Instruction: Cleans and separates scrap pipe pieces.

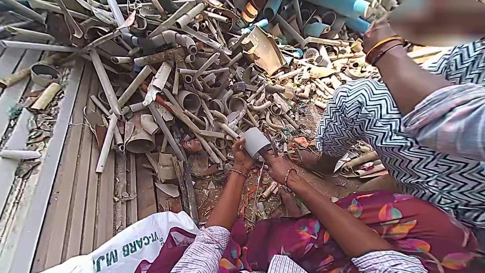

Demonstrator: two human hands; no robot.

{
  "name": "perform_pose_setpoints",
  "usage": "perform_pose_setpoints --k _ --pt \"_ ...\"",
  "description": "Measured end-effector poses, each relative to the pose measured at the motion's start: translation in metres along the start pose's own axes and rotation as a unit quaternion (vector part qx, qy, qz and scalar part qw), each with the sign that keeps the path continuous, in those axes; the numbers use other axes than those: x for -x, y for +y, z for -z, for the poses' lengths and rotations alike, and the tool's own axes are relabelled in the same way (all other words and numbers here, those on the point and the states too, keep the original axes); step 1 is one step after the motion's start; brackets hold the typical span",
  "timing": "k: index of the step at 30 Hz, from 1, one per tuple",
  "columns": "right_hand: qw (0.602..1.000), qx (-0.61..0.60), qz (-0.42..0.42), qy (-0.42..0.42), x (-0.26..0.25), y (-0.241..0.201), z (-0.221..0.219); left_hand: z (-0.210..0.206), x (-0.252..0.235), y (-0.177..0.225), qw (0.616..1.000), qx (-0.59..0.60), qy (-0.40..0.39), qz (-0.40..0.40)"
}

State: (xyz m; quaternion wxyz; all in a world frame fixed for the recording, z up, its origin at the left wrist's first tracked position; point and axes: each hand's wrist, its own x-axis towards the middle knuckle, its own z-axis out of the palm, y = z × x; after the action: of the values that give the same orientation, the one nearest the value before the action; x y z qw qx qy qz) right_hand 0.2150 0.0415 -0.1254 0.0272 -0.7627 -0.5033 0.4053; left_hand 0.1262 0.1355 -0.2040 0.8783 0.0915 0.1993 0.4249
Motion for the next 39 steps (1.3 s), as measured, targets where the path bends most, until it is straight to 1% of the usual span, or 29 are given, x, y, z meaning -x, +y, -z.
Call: perform_pose_setpoints --k 1,2,3,4,5,6,7,8,10,12,13,14,15,16,17,20,23,25,26,27,28,29,30,31,32,33,35,37,39 --pt "0.995 -0.089 0.053 -0.002 0.001 0.007 -0.003 0.001 0.0 0.0 1.0 0.005 -0.008 -0.002" --pt "0.964 -0.24 0.111 -0.02 0.001 0.014 -0.007 0.002 0.0 0.0 1.0 0.017 -0.016 -0.003" --pt "0.911 -0.383 0.144 -0.057 0.002 0.017 -0.009 0.001 0.001 0.001 0.999 0.022 -0.023 -0.006" --pt "0.883 -0.437 0.155 -0.076 0.002 0.02 -0.01 -0.001 0.001 0.002 1.0 0.019 -0.022 -0.012" --pt "0.909 -0.388 0.144 -0.055 0.002 0.021 -0.007 -0.004 0.003 0.004 1.0 0.013 -0.015 -0.018" --pt "0.963 -0.247 0.104 -0.007 0.003 0.017 -0.002 -0.007 0.003 0.005 1.0 0.003 -0.006 -0.021" --pt "0.994 -0.096 0.039 0.029 0.004 0.009 0.003 -0.009 0.003 0.007 1.0 -0.006 -0.003 -0.023" --pt "0.999 0.007 -0.021 0.044 0.004 0.001 0.005 -0.008 0.002 0.007 1.0 -0.016 -0.005 -0.026" --pt "0.993 0.081 -0.061 0.052 0.004 -0.004 0.005 -0.006 0.001 0.006 0.999 -0.024 -0.012 -0.029" --pt "0.999 0.029 -0.022 0.025 0.005 -0.004 0.004 -0.005 0.001 0.006 0.999 -0.017 -0.02 -0.026" --pt "0.999 -0.047 0.025 0.013 0.004 0.002 0.001 -0.004 0.001 0.006 0.999 -0.013 -0.027 -0.024" --pt "0.984 -0.162 0.073 -0.008 0.003 0.008 -0.004 -0.003 0.001 0.006 0.999 -0.009 -0.031 -0.021" --pt "0.948 -0.295 0.11 -0.038 0.001 0.014 -0.009 -0.002 0.001 0.006 0.999 -0.005 -0.031 -0.02" --pt "0.912 -0.383 0.129 -0.065 0.001 0.018 -0.01 -0.003 0.001 0.007 0.999 -0.005 -0.028 -0.019" --pt "0.894 -0.421 0.135 -0.074 0.001 0.02 -0.01 -0.005 0.002 0.008 1.0 -0.012 -0.019 -0.019" --pt "0.887 -0.442 0.126 -0.053 0.002 0.02 -0.008 -0.01 0.003 0.012 0.997 -0.068 0.016 -0.018" --pt "0.825 -0.54 0.148 -0.079 0.005 0.022 -0.005 -0.016 0.008 0.011 0.991 -0.12 0.053 -0.014" --pt "0.784 -0.59 0.156 -0.112 0.005 0.024 -0.006 -0.018 0.011 0.008 0.992 -0.117 0.04 -0.018" --pt "0.775 -0.6 0.155 -0.122 0.005 0.025 -0.007 -0.019 0.012 0.007 0.992 -0.116 0.034 -0.02" --pt "0.786 -0.588 0.148 -0.12 0.006 0.023 -0.009 -0.021 0.013 0.006 0.993 -0.114 0.032 -0.018" --pt "0.822 -0.544 0.139 -0.1 0.007 0.021 -0.01 -0.024 0.014 0.006 0.993 -0.109 0.035 -0.015" --pt "0.878 -0.457 0.13 -0.062 0.007 0.017 -0.01 -0.026 0.013 0.005 0.994 -0.102 0.04 -0.011" --pt "0.942 -0.317 0.112 -0.017 0.006 0.012 -0.009 -0.028 0.013 0.005 0.994 -0.102 0.046 -0.007" --pt "0.985 -0.151 0.078 0.013 0.006 0.006 -0.005 -0.029 0.013 0.006 0.993 -0.109 0.053 -0.005" --pt "0.999 -0.022 0.029 0.018 0.008 -0.004 0.0 -0.029 0.012 0.007 0.991 -0.12 0.059 -0.004" --pt "0.998 0.059 -0.015 0.014 0.007 -0.01 0.001 -0.029 0.012 0.007 0.99 -0.128 0.066 -0.005" --pt "0.993 0.111 -0.043 0.022 0.005 -0.01 0.0 -0.028 0.011 0.007 0.988 -0.137 0.07 -0.005" --pt "0.997 0.068 -0.029 0.026 0.003 -0.006 0.0 -0.029 0.011 0.007 0.99 -0.127 0.067 -0.009" --pt "0.997 -0.063 0.017 0.035 0.003 0.001 0.0 -0.028 0.011 0.009 0.995 -0.087 0.037 -0.008"
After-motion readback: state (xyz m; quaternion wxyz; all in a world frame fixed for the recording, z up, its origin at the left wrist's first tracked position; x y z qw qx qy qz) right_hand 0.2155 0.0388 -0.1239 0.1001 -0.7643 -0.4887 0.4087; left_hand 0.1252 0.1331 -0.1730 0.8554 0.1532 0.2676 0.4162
